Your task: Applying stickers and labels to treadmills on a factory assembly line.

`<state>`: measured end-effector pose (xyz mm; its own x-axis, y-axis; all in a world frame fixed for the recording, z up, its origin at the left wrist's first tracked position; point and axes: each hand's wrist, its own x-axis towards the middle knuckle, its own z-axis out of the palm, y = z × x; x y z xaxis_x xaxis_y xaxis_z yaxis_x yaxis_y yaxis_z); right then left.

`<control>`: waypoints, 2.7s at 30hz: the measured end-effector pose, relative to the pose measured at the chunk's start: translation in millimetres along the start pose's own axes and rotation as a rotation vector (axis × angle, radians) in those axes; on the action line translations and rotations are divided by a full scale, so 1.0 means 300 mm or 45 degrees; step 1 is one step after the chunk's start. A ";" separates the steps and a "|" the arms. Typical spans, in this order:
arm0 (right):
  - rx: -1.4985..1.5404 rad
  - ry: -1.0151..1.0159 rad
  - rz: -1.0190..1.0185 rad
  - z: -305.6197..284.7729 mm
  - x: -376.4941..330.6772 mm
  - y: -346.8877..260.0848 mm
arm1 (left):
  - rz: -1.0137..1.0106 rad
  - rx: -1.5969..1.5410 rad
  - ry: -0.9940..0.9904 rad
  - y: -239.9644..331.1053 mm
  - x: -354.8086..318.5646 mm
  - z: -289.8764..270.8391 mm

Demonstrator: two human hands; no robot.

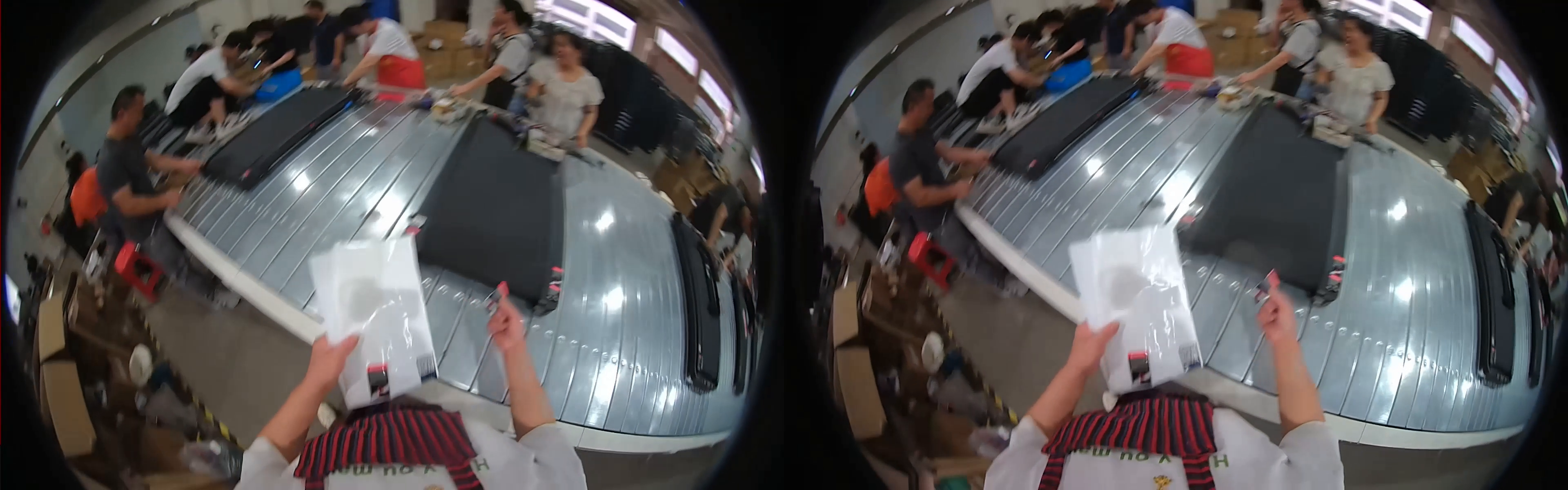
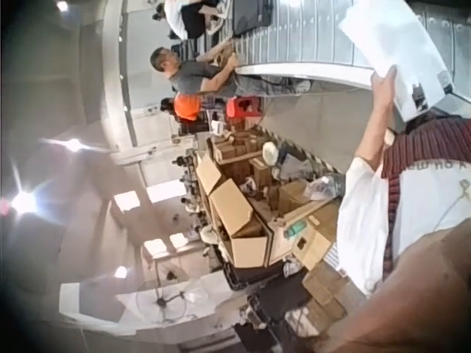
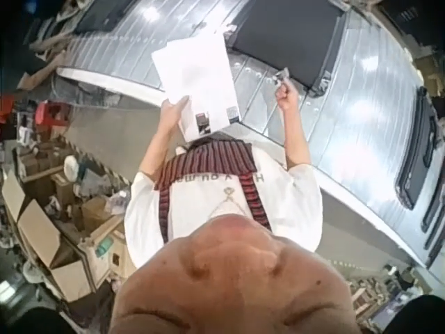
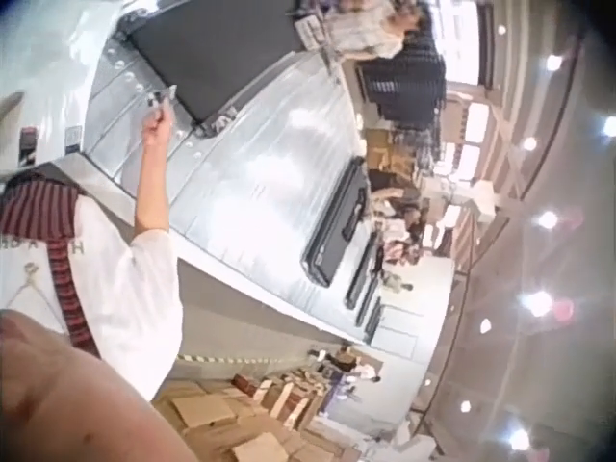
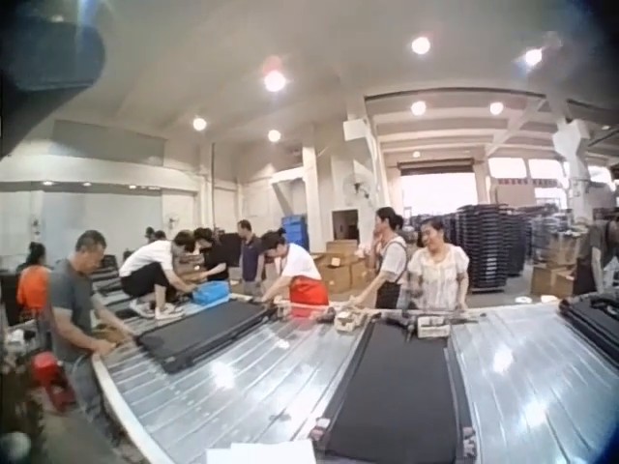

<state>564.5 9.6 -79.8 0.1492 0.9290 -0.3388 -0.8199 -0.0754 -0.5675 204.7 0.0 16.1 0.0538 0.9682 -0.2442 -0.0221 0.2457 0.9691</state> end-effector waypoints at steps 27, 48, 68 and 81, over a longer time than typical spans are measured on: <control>-1.005 -0.410 -0.228 1.304 0.118 0.818 | 0.128 -0.031 -0.159 0.030 0.366 -1.061; -0.813 -0.111 -0.187 1.540 1.005 1.110 | 0.861 1.401 -0.383 0.339 1.169 -1.685; -0.706 0.310 -0.031 1.988 1.790 1.554 | 0.940 1.899 -1.372 0.531 2.187 -1.881; -0.833 0.344 0.245 2.059 2.046 1.585 | 1.231 1.620 -1.092 0.456 2.531 -1.753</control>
<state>-75.2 767.9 -94.2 0.2363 0.7622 -0.6027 -0.3600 -0.5075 -0.7829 -282.6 793.4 -55.1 0.9390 0.3412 0.0443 0.3167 -0.9075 0.2758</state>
